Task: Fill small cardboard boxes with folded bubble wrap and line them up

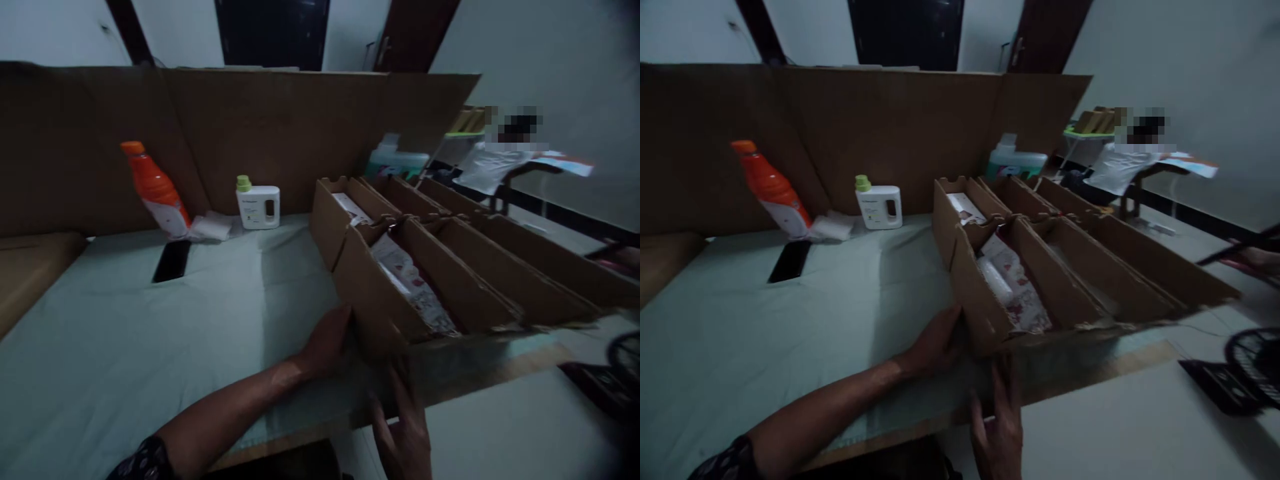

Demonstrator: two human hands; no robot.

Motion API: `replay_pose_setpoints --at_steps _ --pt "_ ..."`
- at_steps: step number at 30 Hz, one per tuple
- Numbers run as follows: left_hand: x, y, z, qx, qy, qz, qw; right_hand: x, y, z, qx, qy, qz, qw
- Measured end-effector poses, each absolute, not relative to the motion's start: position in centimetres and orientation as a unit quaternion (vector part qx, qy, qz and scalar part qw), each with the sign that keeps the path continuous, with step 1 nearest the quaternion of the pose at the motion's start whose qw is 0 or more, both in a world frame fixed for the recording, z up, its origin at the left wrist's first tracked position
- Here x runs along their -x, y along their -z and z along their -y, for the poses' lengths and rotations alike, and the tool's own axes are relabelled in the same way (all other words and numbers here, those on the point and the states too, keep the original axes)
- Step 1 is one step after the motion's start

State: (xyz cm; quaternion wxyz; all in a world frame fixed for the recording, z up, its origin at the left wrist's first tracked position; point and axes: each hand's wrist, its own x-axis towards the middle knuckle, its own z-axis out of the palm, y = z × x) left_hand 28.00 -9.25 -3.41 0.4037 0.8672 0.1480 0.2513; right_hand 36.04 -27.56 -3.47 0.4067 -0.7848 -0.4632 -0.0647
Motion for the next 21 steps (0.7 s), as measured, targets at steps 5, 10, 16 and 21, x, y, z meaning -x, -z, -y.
replay_pose_setpoints --at_steps 5,10,16,21 --pt "-26.9 2.4 10.3 -0.919 -0.208 -0.124 0.311 -36.5 4.4 27.9 0.787 0.035 0.468 0.400" --pt "-25.0 1.9 11.4 -0.967 -0.166 -0.095 0.169 -36.5 5.5 27.6 0.786 0.013 0.489 0.379" --pt "-20.6 1.2 11.8 -0.967 -0.130 -0.051 0.212 -34.3 2.4 27.4 0.768 0.007 0.506 0.393" --pt "-14.4 1.0 8.1 -0.929 -0.143 -0.048 0.338 -34.9 -7.3 27.6 0.724 0.102 0.568 0.378"
